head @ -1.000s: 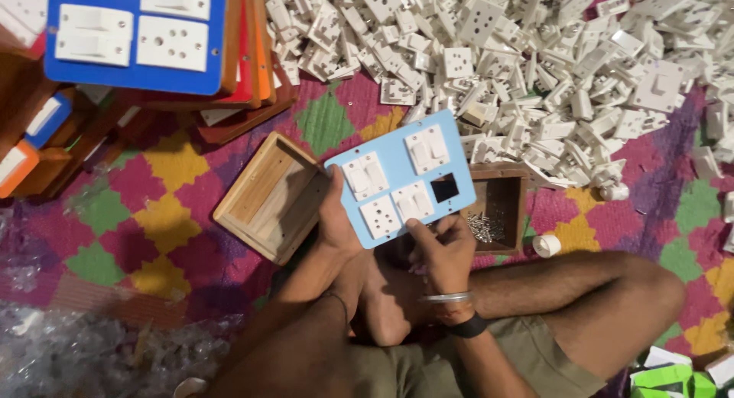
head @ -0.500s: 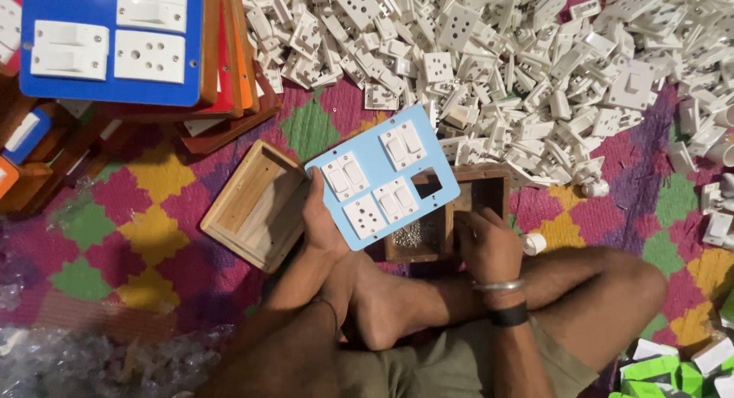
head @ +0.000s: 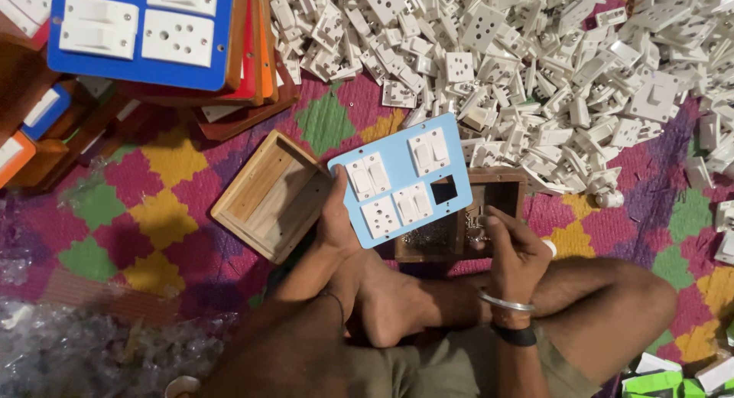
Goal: The person sits on the floor and assembles electrical switch plates by inserting white plastic switches into cutouts and securing them with screws. They handle multiple plates in different colors, flipping them over to access the back and using a small wooden box to store screws.
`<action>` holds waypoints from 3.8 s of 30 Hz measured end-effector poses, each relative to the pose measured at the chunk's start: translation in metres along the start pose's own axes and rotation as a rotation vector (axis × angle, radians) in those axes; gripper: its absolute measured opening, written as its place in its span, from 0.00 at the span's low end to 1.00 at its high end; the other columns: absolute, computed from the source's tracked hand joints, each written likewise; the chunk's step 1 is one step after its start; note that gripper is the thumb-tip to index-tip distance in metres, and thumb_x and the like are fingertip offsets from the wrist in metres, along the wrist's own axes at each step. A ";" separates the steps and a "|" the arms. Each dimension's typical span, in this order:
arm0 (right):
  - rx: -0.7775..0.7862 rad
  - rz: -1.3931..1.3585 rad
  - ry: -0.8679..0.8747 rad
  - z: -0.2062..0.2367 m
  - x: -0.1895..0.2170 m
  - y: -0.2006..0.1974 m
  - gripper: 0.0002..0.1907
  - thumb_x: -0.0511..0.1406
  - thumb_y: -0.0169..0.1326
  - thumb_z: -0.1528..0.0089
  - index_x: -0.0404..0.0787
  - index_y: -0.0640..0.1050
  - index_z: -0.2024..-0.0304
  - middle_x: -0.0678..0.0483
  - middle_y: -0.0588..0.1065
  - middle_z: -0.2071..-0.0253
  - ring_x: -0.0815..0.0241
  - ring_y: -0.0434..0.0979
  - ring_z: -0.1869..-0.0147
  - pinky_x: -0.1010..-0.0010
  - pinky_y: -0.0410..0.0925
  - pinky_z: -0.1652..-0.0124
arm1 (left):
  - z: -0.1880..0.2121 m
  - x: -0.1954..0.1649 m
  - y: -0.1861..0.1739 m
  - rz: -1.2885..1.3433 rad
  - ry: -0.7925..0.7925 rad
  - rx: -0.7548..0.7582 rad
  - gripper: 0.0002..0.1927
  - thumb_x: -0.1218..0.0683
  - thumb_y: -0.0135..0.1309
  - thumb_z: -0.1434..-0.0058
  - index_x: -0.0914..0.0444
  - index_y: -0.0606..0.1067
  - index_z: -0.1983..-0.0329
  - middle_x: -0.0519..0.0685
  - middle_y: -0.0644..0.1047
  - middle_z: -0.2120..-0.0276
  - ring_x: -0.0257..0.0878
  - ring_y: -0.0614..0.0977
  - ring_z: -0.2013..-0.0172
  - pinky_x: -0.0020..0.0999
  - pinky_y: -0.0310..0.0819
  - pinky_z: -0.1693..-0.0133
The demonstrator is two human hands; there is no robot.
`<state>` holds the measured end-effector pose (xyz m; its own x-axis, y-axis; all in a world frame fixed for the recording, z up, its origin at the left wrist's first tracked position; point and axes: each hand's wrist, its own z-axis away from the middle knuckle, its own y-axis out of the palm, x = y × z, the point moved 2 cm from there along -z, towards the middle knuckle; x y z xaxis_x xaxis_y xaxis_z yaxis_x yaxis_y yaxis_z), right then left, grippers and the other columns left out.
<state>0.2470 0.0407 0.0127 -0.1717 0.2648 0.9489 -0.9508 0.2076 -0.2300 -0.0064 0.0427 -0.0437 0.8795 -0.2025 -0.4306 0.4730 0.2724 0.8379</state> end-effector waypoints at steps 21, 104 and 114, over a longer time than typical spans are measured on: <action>0.351 0.108 -0.160 -0.014 0.032 0.060 0.05 0.29 0.62 0.38 0.33 0.82 0.60 0.55 0.80 0.64 0.70 0.77 0.62 0.78 0.71 0.61 | 0.005 0.002 0.000 -0.147 0.034 0.008 0.37 0.36 0.44 0.25 0.73 0.67 0.33 0.58 0.76 0.43 0.45 0.79 0.44 0.40 0.72 0.42; 0.177 0.173 -0.249 0.001 0.020 0.056 0.39 0.31 0.70 0.45 0.30 0.65 0.36 0.52 0.71 0.49 0.63 0.69 0.48 0.70 0.69 0.48 | 0.013 0.002 0.002 -0.184 0.005 -0.051 0.32 0.40 0.37 0.24 0.71 0.67 0.34 0.55 0.76 0.43 0.43 0.78 0.43 0.38 0.71 0.40; 0.144 0.217 -0.203 0.003 0.025 0.060 0.39 0.33 0.69 0.44 0.29 0.63 0.37 0.46 0.74 0.46 0.58 0.74 0.44 0.68 0.69 0.45 | 0.016 0.001 -0.003 -0.364 0.076 -0.120 0.31 0.42 0.41 0.22 0.76 0.70 0.37 0.60 0.77 0.46 0.45 0.79 0.48 0.39 0.73 0.45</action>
<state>0.1853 0.0571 0.0238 -0.4082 0.0926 0.9082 -0.9107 0.0280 -0.4122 -0.0078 0.0262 -0.0414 0.6525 -0.2372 -0.7197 0.7534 0.3043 0.5829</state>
